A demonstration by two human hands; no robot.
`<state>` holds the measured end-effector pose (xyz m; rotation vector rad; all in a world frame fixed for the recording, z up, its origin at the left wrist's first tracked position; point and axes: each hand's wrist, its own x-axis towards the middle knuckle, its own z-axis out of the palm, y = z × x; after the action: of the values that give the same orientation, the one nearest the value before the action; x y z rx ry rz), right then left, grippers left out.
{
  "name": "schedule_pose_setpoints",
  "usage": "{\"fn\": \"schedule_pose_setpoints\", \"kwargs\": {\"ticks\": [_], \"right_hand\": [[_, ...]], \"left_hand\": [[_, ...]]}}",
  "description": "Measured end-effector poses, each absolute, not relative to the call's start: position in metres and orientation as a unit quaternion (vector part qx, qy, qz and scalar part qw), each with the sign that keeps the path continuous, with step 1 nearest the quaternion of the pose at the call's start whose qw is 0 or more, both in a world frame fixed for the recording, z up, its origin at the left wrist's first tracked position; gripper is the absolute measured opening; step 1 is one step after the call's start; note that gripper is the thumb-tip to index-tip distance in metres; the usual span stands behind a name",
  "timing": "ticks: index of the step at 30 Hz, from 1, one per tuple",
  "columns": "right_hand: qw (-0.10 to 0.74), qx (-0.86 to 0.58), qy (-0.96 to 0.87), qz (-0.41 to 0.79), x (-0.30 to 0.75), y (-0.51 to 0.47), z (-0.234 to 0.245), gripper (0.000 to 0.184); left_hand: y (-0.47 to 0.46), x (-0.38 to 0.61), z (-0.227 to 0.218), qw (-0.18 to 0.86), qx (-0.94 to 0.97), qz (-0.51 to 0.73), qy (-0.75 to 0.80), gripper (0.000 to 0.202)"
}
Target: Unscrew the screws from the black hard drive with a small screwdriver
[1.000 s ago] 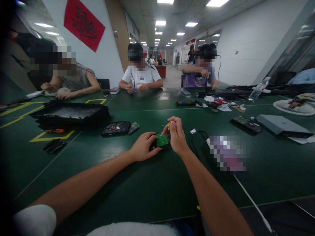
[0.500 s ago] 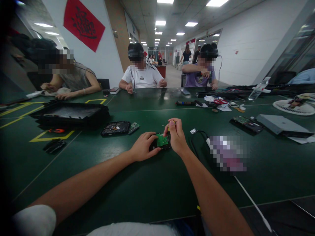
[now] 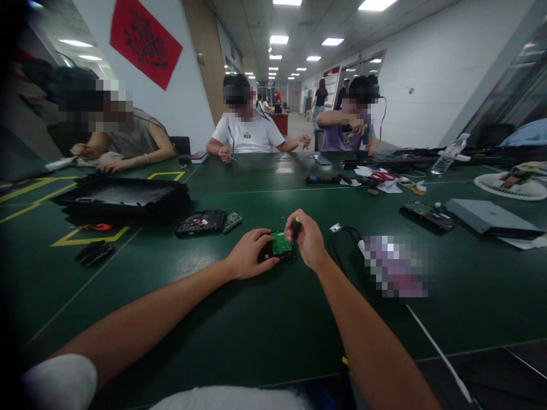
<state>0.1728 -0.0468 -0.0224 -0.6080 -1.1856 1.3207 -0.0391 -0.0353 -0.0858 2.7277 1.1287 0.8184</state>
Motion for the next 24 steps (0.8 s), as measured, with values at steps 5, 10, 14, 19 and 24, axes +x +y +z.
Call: {"fn": "schedule_pose_setpoints", "kwargs": {"ticks": [5, 10, 14, 19, 24], "right_hand": [[0.595, -0.259, -0.493, 0.579, 0.173, -0.0465, -0.0233, 0.04], [0.601, -0.268, -0.487, 0.574, 0.173, -0.0477, -0.0216, 0.036], [0.582, -0.276, -0.503, 0.577, 0.1724, -0.049, -0.0174, 0.046], [0.579, -0.284, -0.507, 0.572, 0.1708, -0.0498, -0.0153, 0.059], [0.594, -0.274, -0.5, 0.568, 0.1719, -0.0475, -0.0207, 0.051]], "left_hand": [[-0.0335, -0.0406, -0.0869, 0.047, 0.897, 0.263, 0.351, 0.062], [-0.035, -0.0405, -0.0862, 0.044, 0.897, 0.265, 0.351, 0.06], [-0.036, -0.0405, -0.0859, 0.046, 0.897, 0.267, 0.35, 0.061], [-0.0365, -0.0399, -0.0855, 0.052, 0.896, 0.27, 0.35, 0.06], [-0.0371, -0.0389, -0.0845, 0.048, 0.895, 0.272, 0.35, 0.06]]}}
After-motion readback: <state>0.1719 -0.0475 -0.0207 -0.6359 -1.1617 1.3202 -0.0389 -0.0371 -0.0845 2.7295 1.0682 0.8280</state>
